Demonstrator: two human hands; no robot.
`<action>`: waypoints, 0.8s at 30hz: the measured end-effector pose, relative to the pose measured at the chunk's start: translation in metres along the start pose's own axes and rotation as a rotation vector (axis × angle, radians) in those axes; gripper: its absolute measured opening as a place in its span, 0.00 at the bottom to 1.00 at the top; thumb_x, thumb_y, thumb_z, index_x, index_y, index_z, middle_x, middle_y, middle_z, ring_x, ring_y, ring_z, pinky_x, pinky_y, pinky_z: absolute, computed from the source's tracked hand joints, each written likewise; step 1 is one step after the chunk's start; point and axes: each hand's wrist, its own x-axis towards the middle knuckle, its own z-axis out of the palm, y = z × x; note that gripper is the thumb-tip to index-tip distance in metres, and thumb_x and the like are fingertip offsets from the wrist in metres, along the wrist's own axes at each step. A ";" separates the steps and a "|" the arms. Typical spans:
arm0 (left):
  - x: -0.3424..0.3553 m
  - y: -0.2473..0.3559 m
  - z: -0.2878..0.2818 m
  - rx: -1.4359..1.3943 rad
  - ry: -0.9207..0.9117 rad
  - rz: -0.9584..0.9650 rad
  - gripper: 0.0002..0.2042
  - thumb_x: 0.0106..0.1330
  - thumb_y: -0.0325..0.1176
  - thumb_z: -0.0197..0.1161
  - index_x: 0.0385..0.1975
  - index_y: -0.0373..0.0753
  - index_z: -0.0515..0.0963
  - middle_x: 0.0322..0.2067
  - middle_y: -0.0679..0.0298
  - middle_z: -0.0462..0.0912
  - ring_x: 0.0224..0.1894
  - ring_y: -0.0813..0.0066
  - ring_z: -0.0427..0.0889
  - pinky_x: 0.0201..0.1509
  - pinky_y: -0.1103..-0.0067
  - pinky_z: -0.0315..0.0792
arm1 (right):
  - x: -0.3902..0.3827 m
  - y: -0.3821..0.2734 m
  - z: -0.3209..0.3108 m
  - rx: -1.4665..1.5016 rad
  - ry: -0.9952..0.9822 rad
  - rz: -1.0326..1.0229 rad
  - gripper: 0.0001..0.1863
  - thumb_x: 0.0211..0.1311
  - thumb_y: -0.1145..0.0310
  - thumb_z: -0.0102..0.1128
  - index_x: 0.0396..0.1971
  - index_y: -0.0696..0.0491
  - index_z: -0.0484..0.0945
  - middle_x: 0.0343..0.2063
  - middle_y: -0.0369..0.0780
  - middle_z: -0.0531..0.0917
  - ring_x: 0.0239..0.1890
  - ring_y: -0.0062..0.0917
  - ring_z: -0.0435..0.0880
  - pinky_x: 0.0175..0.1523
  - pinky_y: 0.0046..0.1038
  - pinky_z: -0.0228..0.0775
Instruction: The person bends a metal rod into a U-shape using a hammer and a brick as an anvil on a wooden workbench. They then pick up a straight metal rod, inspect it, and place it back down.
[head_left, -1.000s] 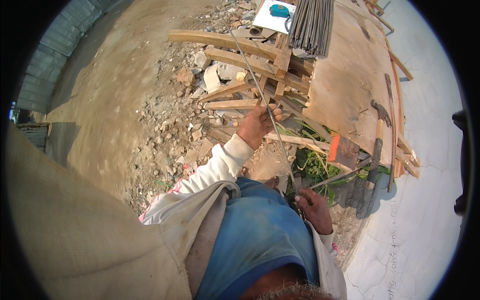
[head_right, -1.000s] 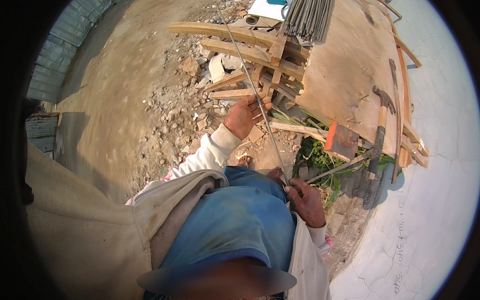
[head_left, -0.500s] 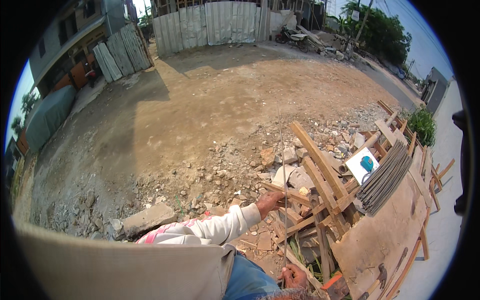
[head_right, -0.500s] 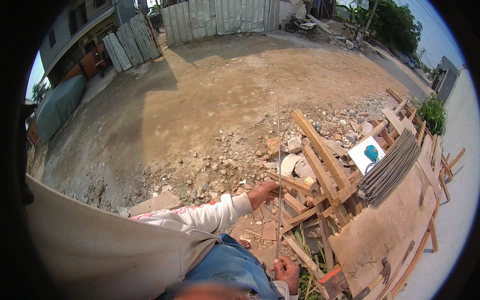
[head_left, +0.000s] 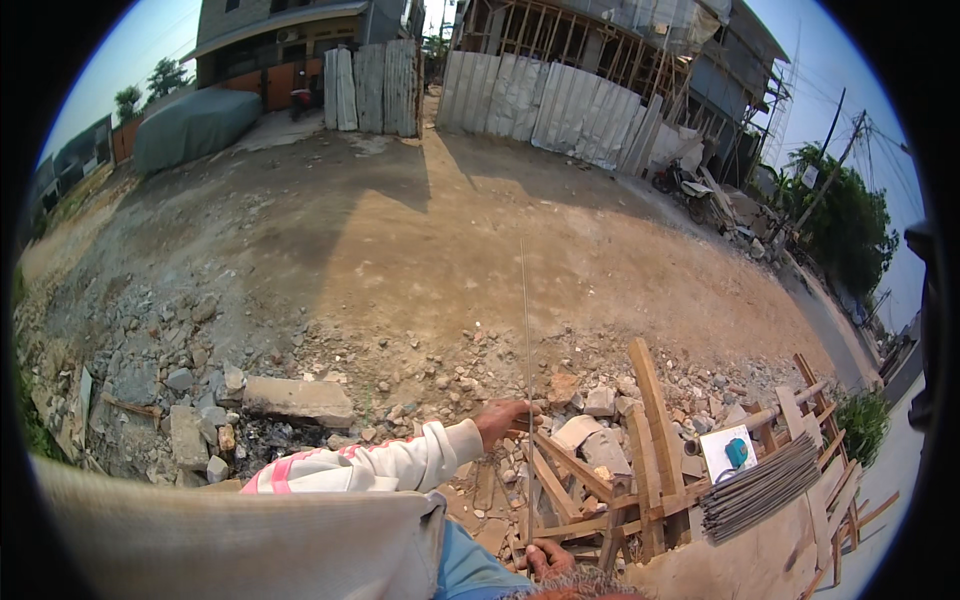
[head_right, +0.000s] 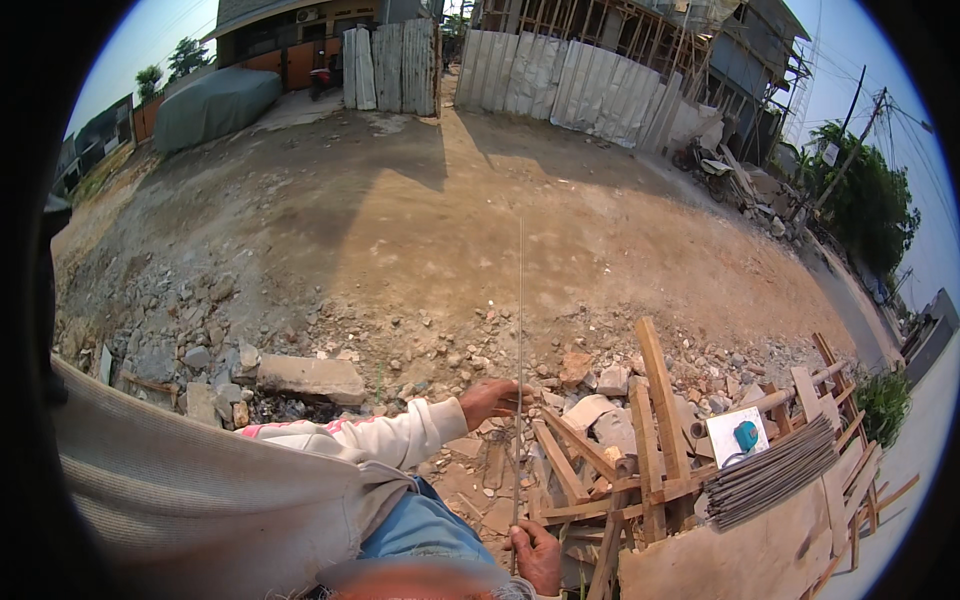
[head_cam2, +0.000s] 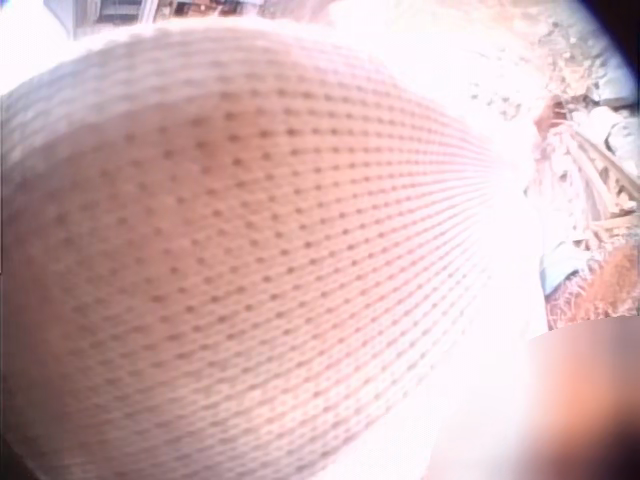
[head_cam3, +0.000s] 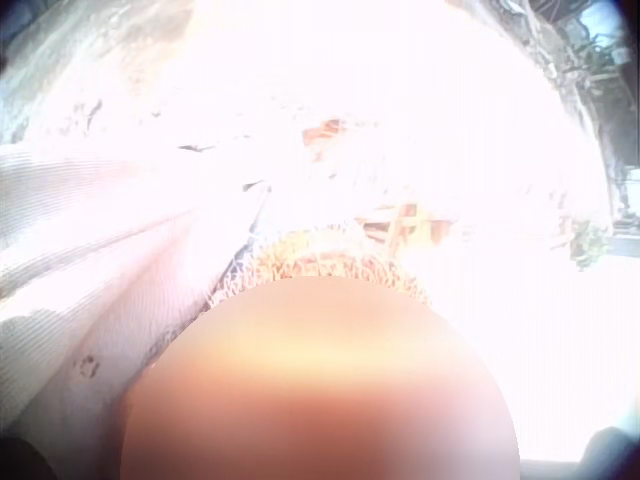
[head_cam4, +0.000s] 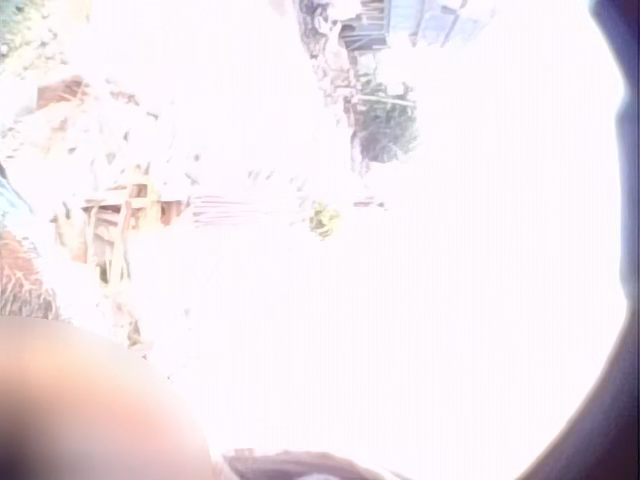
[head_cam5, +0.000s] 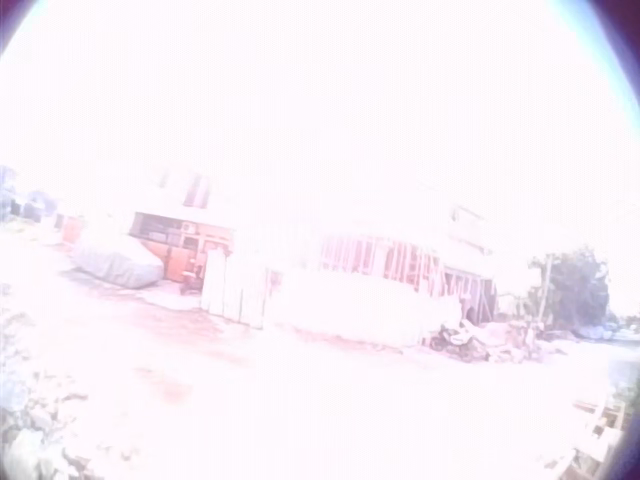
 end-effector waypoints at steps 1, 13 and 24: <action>-0.001 -0.001 -0.001 -0.002 0.010 -0.001 0.17 0.77 0.44 0.51 0.54 0.42 0.82 0.48 0.65 0.89 0.50 0.74 0.85 0.52 0.73 0.70 | -0.002 0.001 0.001 -0.009 0.003 0.023 0.19 0.72 0.59 0.59 0.55 0.56 0.81 0.30 0.46 0.87 0.32 0.28 0.85 0.42 0.32 0.76; -0.004 -0.006 0.009 -0.008 0.008 -0.045 0.19 0.79 0.45 0.49 0.57 0.42 0.81 0.49 0.66 0.88 0.51 0.74 0.85 0.59 0.73 0.70 | -0.020 0.032 0.004 0.136 -0.049 -0.024 0.20 0.71 0.57 0.62 0.54 0.56 0.81 0.33 0.41 0.85 0.30 0.24 0.82 0.39 0.27 0.74; -0.002 -0.005 -0.012 -0.055 0.067 -0.026 0.18 0.79 0.45 0.50 0.54 0.41 0.81 0.47 0.66 0.89 0.47 0.73 0.87 0.52 0.74 0.73 | -0.013 0.036 0.002 0.493 -0.091 0.093 0.23 0.74 0.62 0.59 0.62 0.56 0.73 0.47 0.41 0.82 0.45 0.25 0.81 0.49 0.27 0.75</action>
